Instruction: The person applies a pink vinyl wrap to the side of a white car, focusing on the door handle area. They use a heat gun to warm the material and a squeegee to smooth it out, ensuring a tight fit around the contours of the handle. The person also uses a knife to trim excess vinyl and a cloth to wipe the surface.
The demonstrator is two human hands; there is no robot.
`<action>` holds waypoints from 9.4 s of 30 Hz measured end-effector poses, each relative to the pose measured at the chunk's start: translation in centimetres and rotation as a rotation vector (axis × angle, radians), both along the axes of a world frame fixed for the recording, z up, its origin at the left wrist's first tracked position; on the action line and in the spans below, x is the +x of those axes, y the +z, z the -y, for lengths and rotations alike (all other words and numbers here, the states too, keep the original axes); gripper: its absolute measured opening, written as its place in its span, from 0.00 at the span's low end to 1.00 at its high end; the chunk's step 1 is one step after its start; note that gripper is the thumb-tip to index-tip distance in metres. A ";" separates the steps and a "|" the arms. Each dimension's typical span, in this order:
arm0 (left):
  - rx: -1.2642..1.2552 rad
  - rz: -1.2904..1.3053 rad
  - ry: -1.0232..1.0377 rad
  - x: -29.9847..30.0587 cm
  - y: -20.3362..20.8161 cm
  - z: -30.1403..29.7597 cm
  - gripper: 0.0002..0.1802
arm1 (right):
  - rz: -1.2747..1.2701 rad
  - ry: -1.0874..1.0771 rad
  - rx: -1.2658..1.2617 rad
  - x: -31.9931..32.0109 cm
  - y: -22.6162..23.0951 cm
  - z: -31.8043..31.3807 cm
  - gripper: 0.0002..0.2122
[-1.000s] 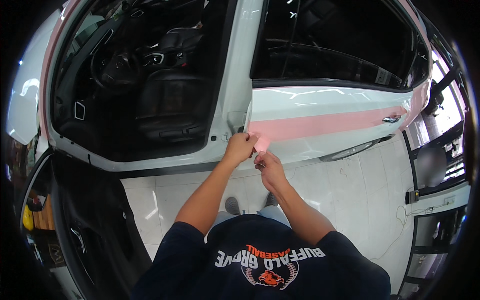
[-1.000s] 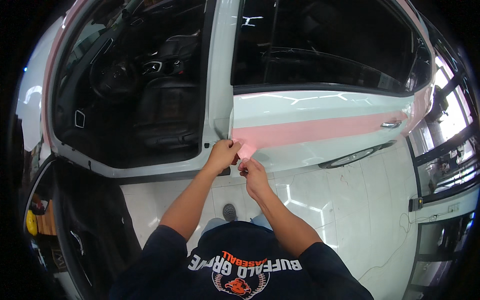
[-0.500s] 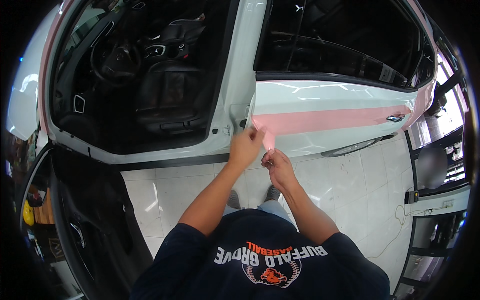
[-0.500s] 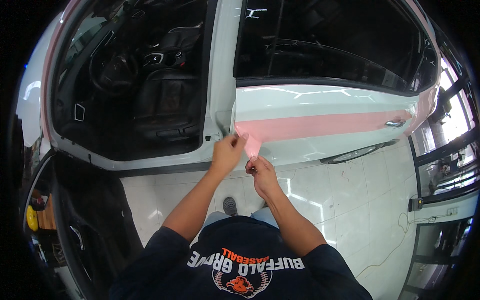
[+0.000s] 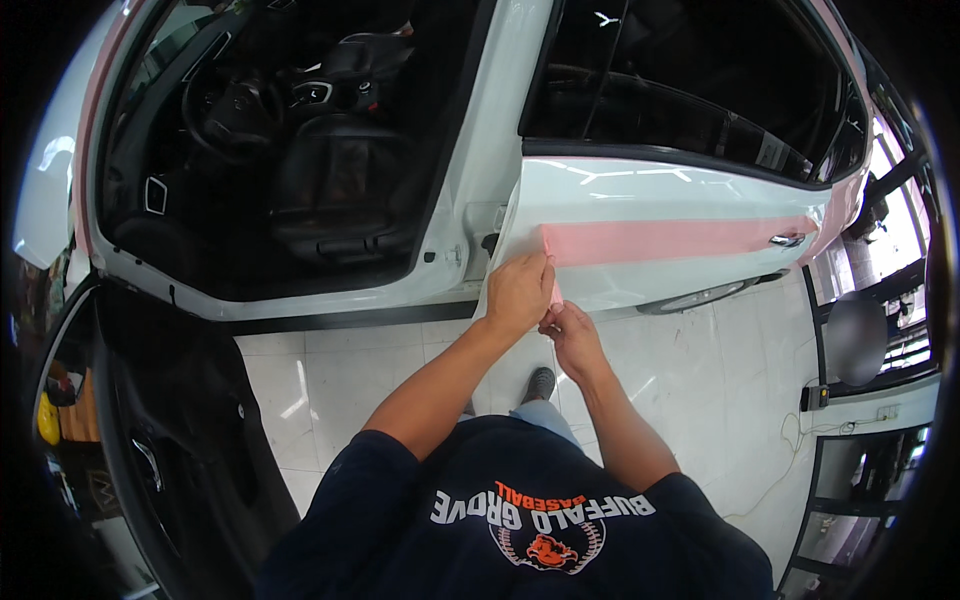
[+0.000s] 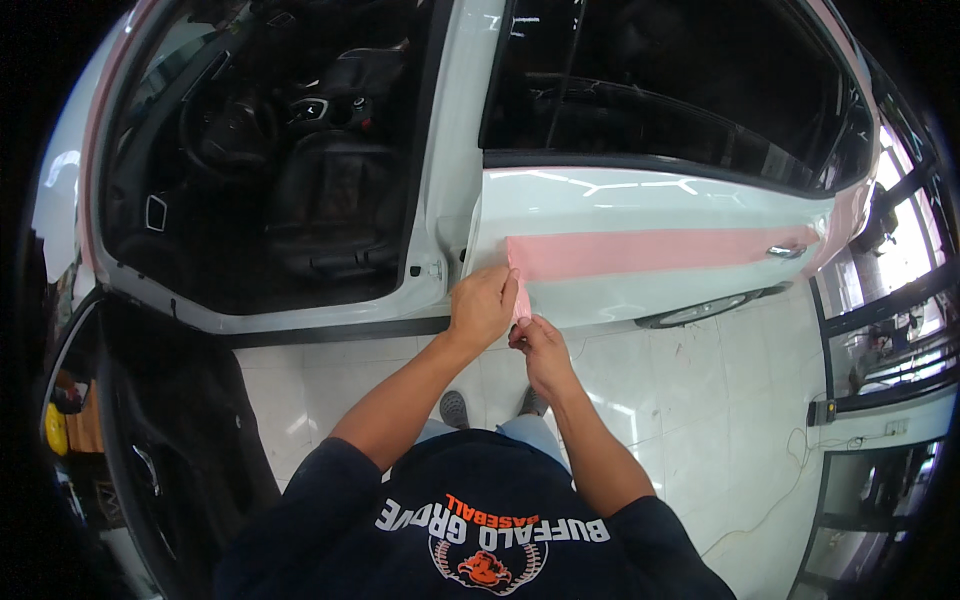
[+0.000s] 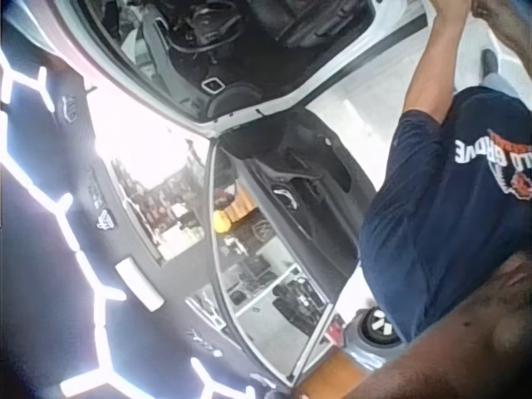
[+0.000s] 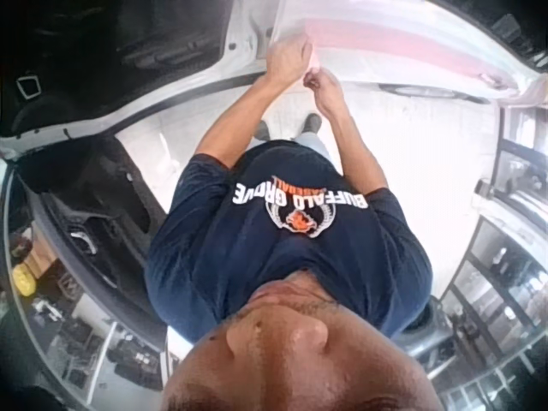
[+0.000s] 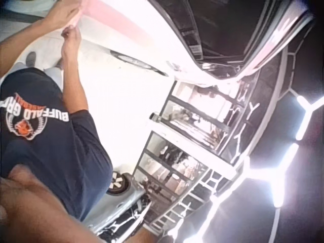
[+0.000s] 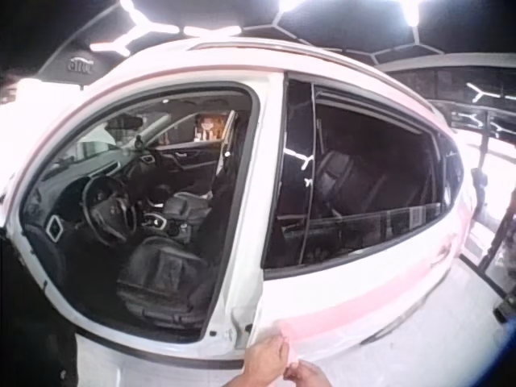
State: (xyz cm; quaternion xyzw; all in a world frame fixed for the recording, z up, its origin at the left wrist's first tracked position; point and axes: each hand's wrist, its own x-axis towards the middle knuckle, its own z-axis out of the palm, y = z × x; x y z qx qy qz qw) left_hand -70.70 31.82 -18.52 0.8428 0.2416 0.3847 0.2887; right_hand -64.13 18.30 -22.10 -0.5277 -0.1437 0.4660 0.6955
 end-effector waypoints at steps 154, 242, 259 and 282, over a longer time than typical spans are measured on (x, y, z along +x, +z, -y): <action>-0.683 -0.055 -0.268 80.1 2.3 84.4 0.37 | 1.009 0.664 -0.066 99.6 11.2 72.0 0.12; -1.137 0.129 1.745 -43.0 -11.4 33.1 0.28 | 0.767 0.540 1.666 -76.1 30.0 -22.6 0.22; -1.100 -0.374 0.977 -60.2 -17.6 30.2 0.28 | 1.573 1.690 0.833 -50.3 3.2 -16.7 0.13; -0.651 -0.470 -0.247 -7.3 -14.3 27.2 0.21 | 1.349 0.479 -0.317 10.2 -1.4 32.7 0.16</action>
